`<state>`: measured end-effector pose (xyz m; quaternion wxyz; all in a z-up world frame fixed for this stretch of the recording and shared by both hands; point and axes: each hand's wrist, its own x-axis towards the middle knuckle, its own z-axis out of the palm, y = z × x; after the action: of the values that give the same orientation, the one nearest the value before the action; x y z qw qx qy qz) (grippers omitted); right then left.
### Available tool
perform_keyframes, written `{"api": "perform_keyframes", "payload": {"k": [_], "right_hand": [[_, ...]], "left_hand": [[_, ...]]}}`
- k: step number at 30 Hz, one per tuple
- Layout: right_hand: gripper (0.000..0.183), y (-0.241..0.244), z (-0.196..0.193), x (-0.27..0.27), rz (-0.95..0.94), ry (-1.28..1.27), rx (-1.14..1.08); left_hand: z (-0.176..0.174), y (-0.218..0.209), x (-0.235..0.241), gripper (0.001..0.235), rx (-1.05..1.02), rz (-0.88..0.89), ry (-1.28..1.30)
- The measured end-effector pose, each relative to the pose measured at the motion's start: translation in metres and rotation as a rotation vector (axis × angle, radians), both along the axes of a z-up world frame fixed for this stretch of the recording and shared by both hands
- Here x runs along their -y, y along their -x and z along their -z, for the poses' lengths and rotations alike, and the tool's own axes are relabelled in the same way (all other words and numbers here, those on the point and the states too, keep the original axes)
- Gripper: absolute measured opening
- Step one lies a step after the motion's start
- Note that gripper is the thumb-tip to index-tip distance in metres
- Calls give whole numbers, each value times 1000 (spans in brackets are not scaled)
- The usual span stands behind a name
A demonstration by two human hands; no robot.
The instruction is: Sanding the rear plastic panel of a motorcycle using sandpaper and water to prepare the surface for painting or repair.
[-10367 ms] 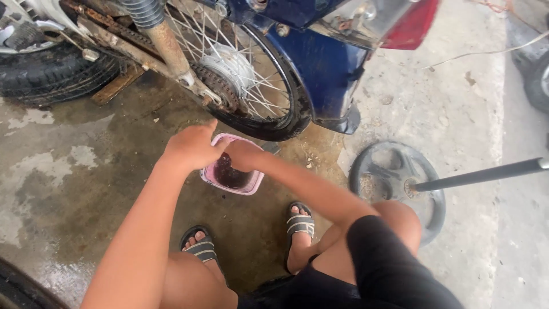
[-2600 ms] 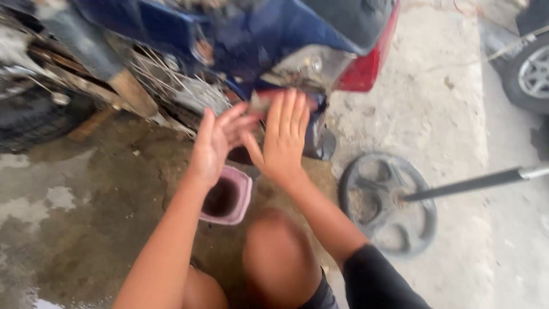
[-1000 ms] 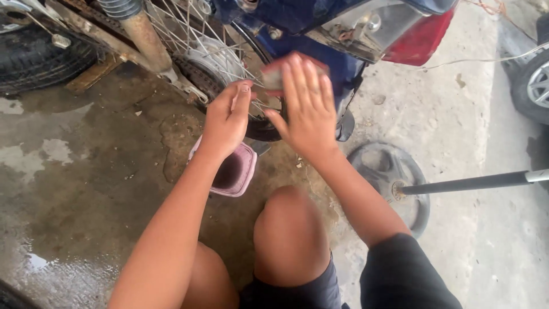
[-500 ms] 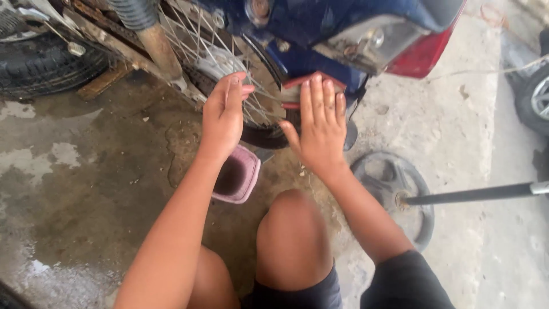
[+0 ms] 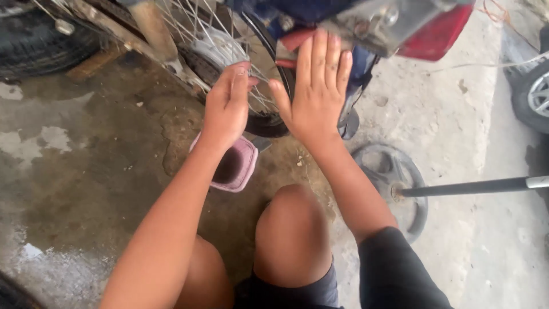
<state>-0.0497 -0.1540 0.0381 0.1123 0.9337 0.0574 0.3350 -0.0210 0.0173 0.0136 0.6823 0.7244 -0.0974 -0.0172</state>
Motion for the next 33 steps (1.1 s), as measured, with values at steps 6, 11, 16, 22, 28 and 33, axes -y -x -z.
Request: {"api": "perform_keyframes", "payload": {"k": [6,11,16,22,28,33], "right_hand": [[82,29,58,28,91,51,-63],[86,12,2,0,111,21,-67],[86,21,61,34,5,17,61],[89,12,13,7,102,28,-88],[79,24,76,41,-9,74,-9],[90,5,6,4,45,60,-83]], "left_hand": [[-37,9,-18,63,-38,8,-43],[-10,8,3,62,-6,3,-54],[-32,13,-17,49,76,15,27],[-5,5,0,62,-15,21,-34],[-19,-3,-15,69,35,10,37],[-10,8,10,65,47,56,-37]]}}
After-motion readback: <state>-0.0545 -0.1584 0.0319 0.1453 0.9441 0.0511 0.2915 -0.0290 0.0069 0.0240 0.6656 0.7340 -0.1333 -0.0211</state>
